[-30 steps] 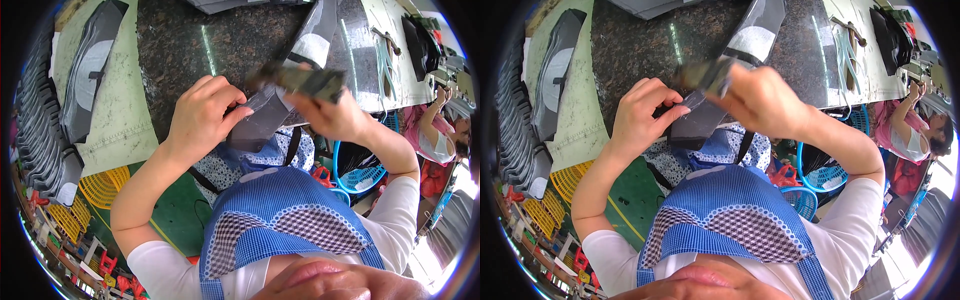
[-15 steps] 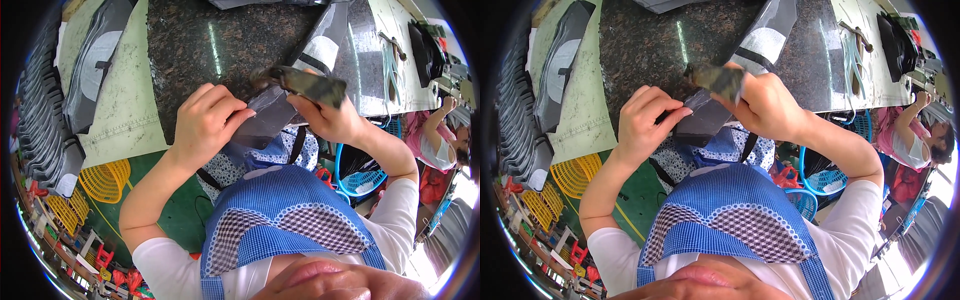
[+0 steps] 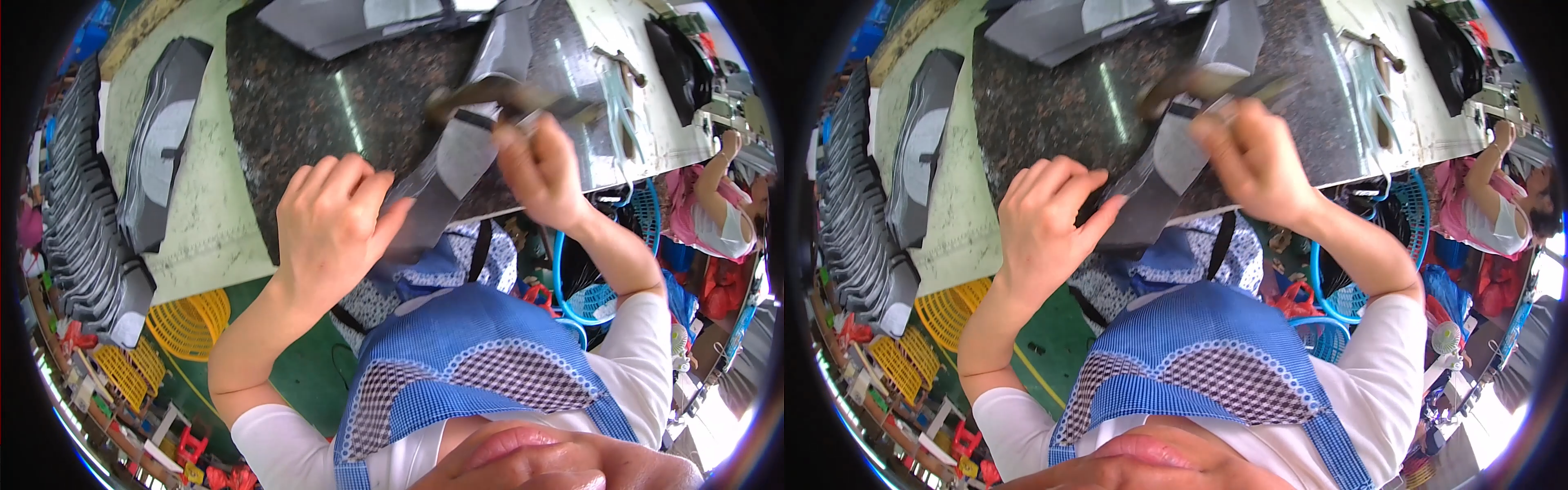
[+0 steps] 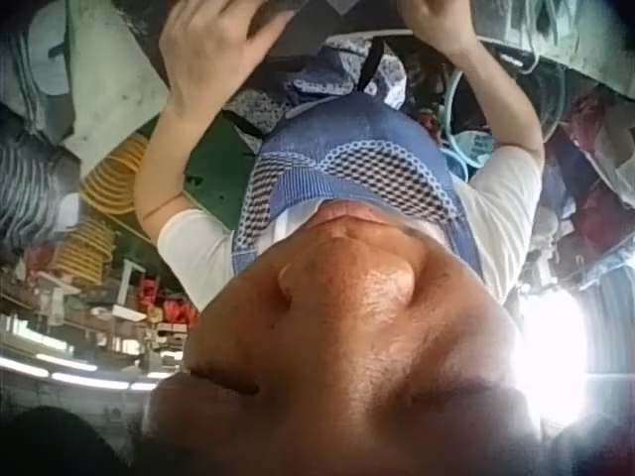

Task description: Hammering and preparing shoe upper components at a manufacturing workstation.

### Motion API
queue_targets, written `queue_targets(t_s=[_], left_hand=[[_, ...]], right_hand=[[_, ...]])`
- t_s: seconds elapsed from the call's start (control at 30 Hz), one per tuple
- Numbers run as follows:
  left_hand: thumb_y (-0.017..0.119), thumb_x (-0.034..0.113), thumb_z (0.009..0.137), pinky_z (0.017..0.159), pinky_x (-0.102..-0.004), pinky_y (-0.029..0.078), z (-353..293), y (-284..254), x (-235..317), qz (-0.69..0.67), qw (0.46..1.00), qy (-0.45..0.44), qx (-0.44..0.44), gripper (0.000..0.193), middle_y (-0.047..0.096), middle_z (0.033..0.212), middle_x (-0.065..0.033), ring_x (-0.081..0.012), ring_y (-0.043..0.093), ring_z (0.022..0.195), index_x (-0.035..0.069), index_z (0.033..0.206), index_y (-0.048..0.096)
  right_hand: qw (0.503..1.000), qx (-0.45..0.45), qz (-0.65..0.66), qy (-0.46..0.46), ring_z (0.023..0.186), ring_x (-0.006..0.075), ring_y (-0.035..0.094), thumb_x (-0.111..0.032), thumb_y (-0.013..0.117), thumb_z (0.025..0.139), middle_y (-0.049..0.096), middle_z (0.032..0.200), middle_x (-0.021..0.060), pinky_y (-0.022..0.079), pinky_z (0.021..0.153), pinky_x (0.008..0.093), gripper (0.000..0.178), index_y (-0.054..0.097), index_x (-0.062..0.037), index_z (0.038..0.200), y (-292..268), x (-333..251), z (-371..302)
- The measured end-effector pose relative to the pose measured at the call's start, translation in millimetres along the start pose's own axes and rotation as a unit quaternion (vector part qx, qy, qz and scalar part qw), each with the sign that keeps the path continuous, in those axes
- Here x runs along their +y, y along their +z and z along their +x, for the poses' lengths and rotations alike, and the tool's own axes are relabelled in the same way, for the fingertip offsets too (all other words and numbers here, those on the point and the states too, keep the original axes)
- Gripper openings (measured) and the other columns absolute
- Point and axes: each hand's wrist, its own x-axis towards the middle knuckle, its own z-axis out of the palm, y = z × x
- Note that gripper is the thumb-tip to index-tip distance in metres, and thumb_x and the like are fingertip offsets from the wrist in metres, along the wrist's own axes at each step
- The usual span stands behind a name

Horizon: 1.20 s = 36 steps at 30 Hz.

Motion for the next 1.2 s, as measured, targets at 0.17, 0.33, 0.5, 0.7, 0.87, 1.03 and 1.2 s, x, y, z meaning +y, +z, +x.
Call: queue_targets(t_s=[0.17,0.33,0.5,0.7,0.87,1.03,1.2], left_hand=[[0.078,0.038,0.079,0.098,-0.0457,0.043,53.9,52.3,29.9,-0.006,0.999,0.033,-0.006,0.073,0.043,0.137,-0.0179,-0.0366,0.05,0.12,0.014,0.141,0.049],[0.058,0.009,0.079,0.113,-0.0407,0.032,82.0,-3.7,13.5,-0.359,0.932,0.003,-0.056,0.063,0.047,0.138,-0.0152,-0.0287,0.044,0.133,0.006,0.141,0.048],[0.057,0.013,0.084,0.113,-0.0542,0.025,147.5,-73.6,-17.8,-0.128,0.964,0.068,0.225,0.073,0.039,0.146,-0.0156,-0.0336,0.035,0.138,0.008,0.151,0.029],[0.08,0.024,0.073,0.102,-0.0532,0.038,165.1,28.4,-57.7,0.093,0.963,0.214,0.132,0.071,0.039,0.145,-0.0169,-0.0303,0.044,0.131,0.023,0.137,0.052],[0.076,0.027,0.078,0.099,-0.0482,0.04,94.6,-25.4,-101.5,0.102,0.95,0.121,0.268,0.053,0.054,0.127,-0.0092,-0.03,0.051,0.12,0.02,0.128,0.058],[0.078,0.042,0.08,0.098,-0.0517,0.036,-40.9,-68.3,-215.3,0.416,0.853,-0.293,0.117,0.062,0.046,0.133,-0.018,-0.0356,0.039,0.126,0.003,0.125,0.059],[0.081,0.045,0.074,0.092,-0.0461,0.044,-43.9,-82.6,-212.6,0.25,0.902,-0.342,0.083,0.07,0.06,0.115,-0.0165,-0.0343,0.053,0.111,-0.001,0.122,0.061]], right_hand=[[0.917,0.294,0.253,0.089,0.044,0.0071,0.037,-0.025,0.047,0.107,0.038,0.059,-0.0039,0.031,0.04,0.0228,0.028,0.045,-0.0103,0.082,-28.9,40.1,13.4],[0.887,0.327,0.304,0.114,0.043,0.0082,0.038,-0.027,0.045,0.108,0.038,0.061,-0.0028,0.033,0.04,0.0216,0.026,0.046,-0.0096,0.088,-42.4,56.8,-9.3],[0.888,0.302,0.331,0.106,0.042,0.009,0.039,-0.028,0.046,0.107,0.038,0.059,-0.0023,0.031,0.039,0.023,0.028,0.047,-0.01,0.086,-42.2,58.7,1.4],[0.882,0.348,0.295,0.122,0.043,0.0081,0.034,-0.027,0.052,0.105,0.035,0.057,-0.0025,0.024,0.038,0.0245,0.028,0.05,-0.0092,0.083,-41.5,57.8,-6.1],[0.874,0.325,0.35,0.088,0.045,0.0064,0.031,-0.024,0.049,0.106,0.035,0.061,-0.0023,0.024,0.039,0.0224,0.021,0.056,-0.0043,0.101,-41.2,68.9,-9.4],[0.885,0.301,0.338,0.109,0.047,0.0054,0.031,-0.022,0.048,0.106,0.036,0.062,-0.0024,0.024,0.041,0.0215,0.019,0.056,-0.0045,0.104,-42.6,65.1,-2.6],[0.895,0.301,0.305,0.124,0.048,0.0053,0.032,-0.02,0.051,0.105,0.036,0.063,-0.0024,0.025,0.041,0.0217,0.015,0.055,-0.0061,0.099,-43.3,64.2,-1.3]])
